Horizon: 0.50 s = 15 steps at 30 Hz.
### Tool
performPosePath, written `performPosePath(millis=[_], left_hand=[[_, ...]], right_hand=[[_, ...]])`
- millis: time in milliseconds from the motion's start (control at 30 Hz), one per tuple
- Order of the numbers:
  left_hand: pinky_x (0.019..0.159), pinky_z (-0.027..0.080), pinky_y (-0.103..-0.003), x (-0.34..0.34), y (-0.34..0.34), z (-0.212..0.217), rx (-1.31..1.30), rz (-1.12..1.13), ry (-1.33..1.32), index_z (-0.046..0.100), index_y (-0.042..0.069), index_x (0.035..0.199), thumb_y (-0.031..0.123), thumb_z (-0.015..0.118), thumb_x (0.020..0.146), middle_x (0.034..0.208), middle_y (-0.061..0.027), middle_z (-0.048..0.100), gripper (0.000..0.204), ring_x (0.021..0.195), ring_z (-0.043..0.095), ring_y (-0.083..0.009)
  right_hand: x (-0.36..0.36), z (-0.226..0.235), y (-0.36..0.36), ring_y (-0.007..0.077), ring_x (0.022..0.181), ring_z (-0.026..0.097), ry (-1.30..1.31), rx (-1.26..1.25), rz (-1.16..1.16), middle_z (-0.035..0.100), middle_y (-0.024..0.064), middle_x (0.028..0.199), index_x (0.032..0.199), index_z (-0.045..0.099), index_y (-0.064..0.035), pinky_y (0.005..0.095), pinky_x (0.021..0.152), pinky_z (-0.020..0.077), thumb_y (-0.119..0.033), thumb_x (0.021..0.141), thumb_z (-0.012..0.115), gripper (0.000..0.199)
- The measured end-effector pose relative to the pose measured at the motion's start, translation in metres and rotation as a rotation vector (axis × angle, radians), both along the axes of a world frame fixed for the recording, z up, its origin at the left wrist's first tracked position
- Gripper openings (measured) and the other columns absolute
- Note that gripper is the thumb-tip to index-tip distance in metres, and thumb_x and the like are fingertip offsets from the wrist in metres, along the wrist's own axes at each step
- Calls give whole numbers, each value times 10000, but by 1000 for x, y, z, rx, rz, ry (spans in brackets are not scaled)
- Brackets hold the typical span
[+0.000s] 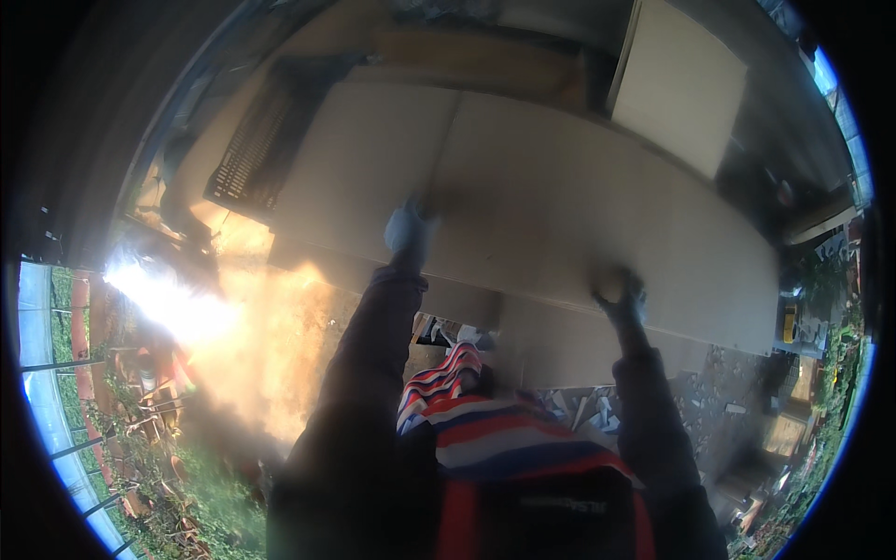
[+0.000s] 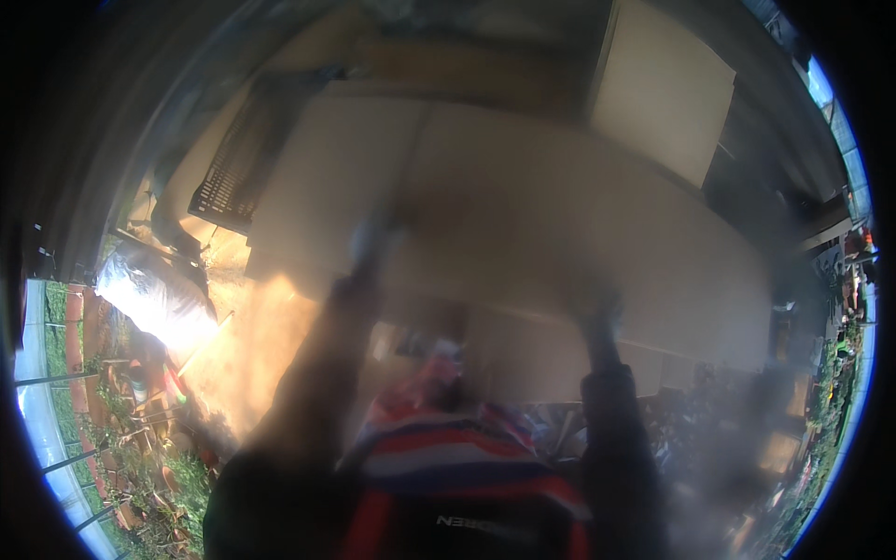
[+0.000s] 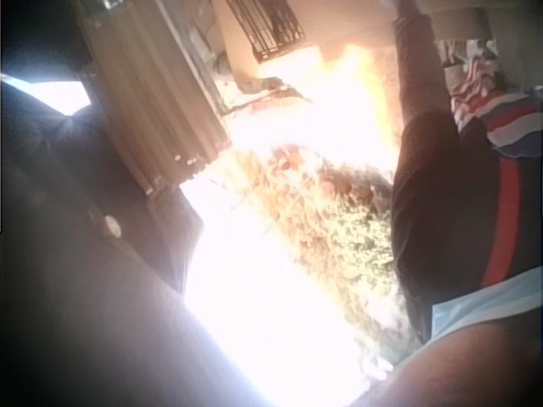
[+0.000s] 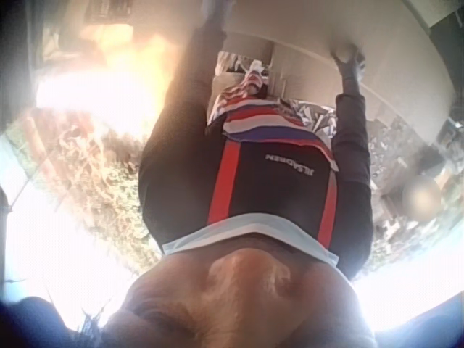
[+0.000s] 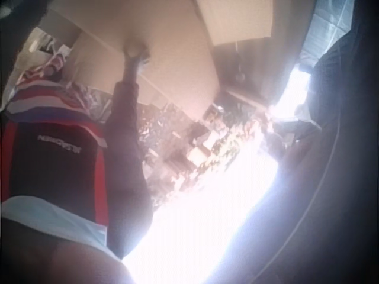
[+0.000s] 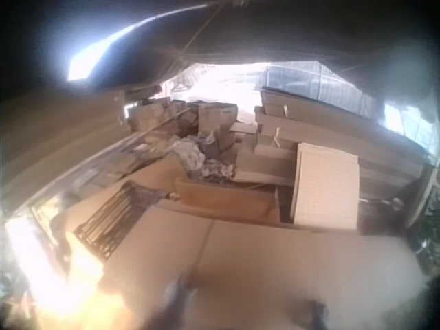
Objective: The person repeatedly picks up large cardboard sheets, folds them, and uses a utility knife to cut them into smaller pieces. The person also places a potted plant on the table and moves it aside during the process.
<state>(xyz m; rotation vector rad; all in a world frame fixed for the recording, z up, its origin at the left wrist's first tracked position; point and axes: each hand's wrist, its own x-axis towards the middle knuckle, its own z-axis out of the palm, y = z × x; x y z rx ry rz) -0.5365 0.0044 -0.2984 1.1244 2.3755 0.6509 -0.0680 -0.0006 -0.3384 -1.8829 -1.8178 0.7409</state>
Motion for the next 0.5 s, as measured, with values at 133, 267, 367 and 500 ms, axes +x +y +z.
performPosePath(millis=[133, 267, 367, 500], left_hand=[[826, 514, -462, 10, -6, -25, 31, 70, -18, 632, 81, 1142, 412, 724, 692, 1035, -175, 686, 566, 988, 654, -359], [832, 518, -392, -21, 19, -64, 151, -616, 359, 713, 54, 994, 319, 674, 798, 1043, -168, 695, 333, 981, 670, -274], [867, 493, -350, -43, 28, -60, 174, -401, -426, 694, 35, 1058, 250, 632, 871, 1033, -133, 697, 291, 978, 650, -230], [958, 449, -355, -26, -2, 8, 326, -393, -709, 634, 14, 1188, 244, 613, 899, 1177, -121, 641, 370, 1097, 590, -226]], right_hand=[[-13, 25, -5, 406, 1385, 269, -630, -179, -48, 300, 189, 1507, 1492, 252, -103, 488, 1109, 307, -673, 670, 722, 1105], [-18, 43, -13, 395, 1386, 262, -446, -224, -111, 266, 193, 1520, 1486, 258, -72, 476, 1087, 340, -683, 651, 729, 1137], [-21, 45, -12, 387, 1379, 268, -543, -185, -97, 278, 188, 1510, 1483, 267, -66, 479, 1071, 356, -681, 636, 741, 1149], [-17, 53, -13, 394, 1313, 371, -419, -117, -228, 362, 205, 1453, 1469, 281, -49, 458, 1042, 384, -652, 681, 725, 1087]])
